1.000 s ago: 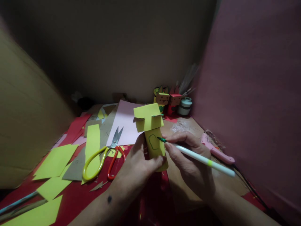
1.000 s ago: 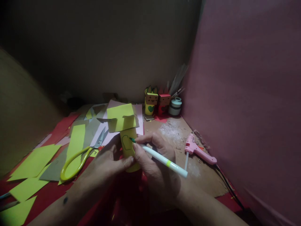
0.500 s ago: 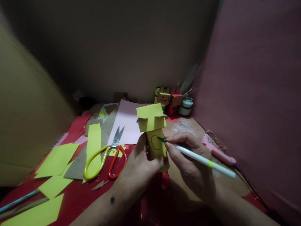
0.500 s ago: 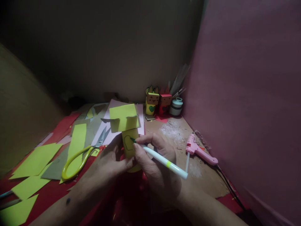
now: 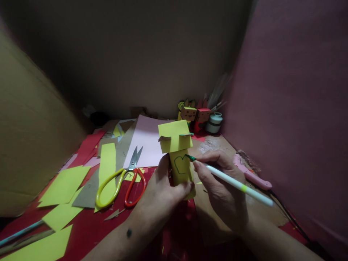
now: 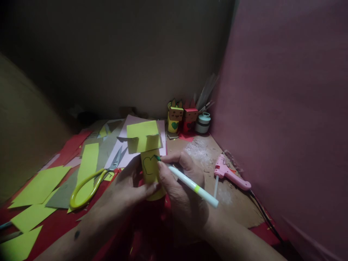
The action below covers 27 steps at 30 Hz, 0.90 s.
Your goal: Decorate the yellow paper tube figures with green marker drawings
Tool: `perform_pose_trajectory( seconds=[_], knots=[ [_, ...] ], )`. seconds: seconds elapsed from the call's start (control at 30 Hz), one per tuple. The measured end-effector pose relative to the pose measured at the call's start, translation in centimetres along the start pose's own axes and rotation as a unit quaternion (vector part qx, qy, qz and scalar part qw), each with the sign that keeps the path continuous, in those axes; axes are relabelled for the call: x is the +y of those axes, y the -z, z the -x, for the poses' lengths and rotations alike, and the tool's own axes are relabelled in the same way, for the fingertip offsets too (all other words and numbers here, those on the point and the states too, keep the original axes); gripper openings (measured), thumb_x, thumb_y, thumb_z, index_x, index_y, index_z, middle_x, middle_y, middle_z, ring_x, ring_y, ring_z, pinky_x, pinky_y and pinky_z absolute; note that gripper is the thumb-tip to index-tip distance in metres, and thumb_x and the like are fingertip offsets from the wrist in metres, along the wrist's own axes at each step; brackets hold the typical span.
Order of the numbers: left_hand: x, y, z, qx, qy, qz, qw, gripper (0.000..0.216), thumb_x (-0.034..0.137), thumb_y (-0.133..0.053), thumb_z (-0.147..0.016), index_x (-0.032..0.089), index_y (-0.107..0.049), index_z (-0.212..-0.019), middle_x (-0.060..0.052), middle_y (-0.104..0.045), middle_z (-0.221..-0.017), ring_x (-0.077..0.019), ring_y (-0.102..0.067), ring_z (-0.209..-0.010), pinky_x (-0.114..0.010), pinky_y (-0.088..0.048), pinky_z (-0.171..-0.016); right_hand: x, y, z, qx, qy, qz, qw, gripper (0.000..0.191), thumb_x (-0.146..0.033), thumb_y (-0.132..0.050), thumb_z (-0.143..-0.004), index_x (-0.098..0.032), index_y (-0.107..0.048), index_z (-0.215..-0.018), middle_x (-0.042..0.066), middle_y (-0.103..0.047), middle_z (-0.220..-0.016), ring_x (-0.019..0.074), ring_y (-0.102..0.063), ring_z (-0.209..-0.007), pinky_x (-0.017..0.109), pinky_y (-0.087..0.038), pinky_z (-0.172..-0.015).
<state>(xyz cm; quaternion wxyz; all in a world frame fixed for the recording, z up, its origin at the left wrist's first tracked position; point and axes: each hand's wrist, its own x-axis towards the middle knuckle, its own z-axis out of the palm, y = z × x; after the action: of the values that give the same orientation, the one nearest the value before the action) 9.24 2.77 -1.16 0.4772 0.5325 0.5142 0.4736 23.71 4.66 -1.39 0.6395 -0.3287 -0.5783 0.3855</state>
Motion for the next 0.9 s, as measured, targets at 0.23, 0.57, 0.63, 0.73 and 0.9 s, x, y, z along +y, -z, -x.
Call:
perform_pose_trajectory(
  seconds=[0.23, 0.57, 0.63, 0.73, 0.9],
  knots=[
    [0.01, 0.02, -0.13, -0.005, 0.001, 0.005, 1.000, 0.043, 0.033, -0.077, -0.077, 0.026, -0.059, -0.115, -0.009, -0.072, -0.112, -0.0370, -0.068, -0.110, -0.054, -0.054, -0.091, -0.05, 0.01, -0.06, 0.023, 0.011, 0.020, 0.999, 0.011, -0.016, -0.076, -0.083, -0.024, -0.070, -0.078, -0.005, -0.069, -0.064, 0.0098, -0.063, -0.053, 0.017, -0.053, -0.047],
    [0.17, 0.32, -0.07, -0.014, -0.004, 0.006, 1.000, 0.045, 0.034, -0.078, -0.078, 0.025, -0.058, -0.116, -0.011, -0.070, -0.116, -0.0354, -0.067, -0.108, -0.054, -0.054, -0.093, -0.11, 0.10, -0.03, 0.017, 0.005, 0.029, 0.999, 0.012, -0.015, -0.074, -0.080, -0.024, -0.068, -0.076, -0.007, -0.066, -0.060, 0.0075, -0.058, -0.049, 0.014, -0.049, -0.045],
    [0.16, 0.34, -0.06, -0.012, 0.001, 0.009, 1.000, 0.046, 0.034, -0.079, -0.077, 0.024, -0.058, -0.117, -0.011, -0.071, -0.116, -0.0361, -0.067, -0.109, -0.053, -0.055, -0.092, -0.13, 0.22, 0.02, 0.010, 0.010, 0.039, 0.999, 0.011, -0.015, -0.073, -0.081, -0.023, -0.067, -0.076, -0.006, -0.064, -0.061, 0.0077, -0.057, -0.049, 0.015, -0.049, -0.044],
    [0.03, 0.37, -0.08, -0.014, 0.007, 0.020, 1.000, 0.048, 0.032, -0.078, -0.077, 0.024, -0.058, -0.120, -0.012, -0.071, -0.118, -0.0367, -0.067, -0.111, -0.053, -0.055, -0.092, -0.14, 0.41, 0.09, -0.002, 0.019, 0.060, 0.998, 0.010, -0.016, -0.072, -0.082, -0.023, -0.067, -0.076, -0.006, -0.063, -0.062, 0.0081, -0.056, -0.051, 0.016, -0.048, -0.046],
    [0.06, 0.42, -0.09, -0.021, -0.002, 0.012, 1.000, 0.045, 0.031, -0.079, -0.077, 0.025, -0.060, -0.118, -0.011, -0.072, -0.119, -0.0360, -0.068, -0.110, -0.054, -0.054, -0.096, -0.01, 0.54, 0.05, 0.003, 0.018, 0.038, 0.999, 0.011, -0.014, -0.072, -0.084, -0.024, -0.068, -0.079, -0.006, -0.066, -0.063, 0.0075, -0.060, -0.052, 0.015, -0.050, -0.048]
  ],
)
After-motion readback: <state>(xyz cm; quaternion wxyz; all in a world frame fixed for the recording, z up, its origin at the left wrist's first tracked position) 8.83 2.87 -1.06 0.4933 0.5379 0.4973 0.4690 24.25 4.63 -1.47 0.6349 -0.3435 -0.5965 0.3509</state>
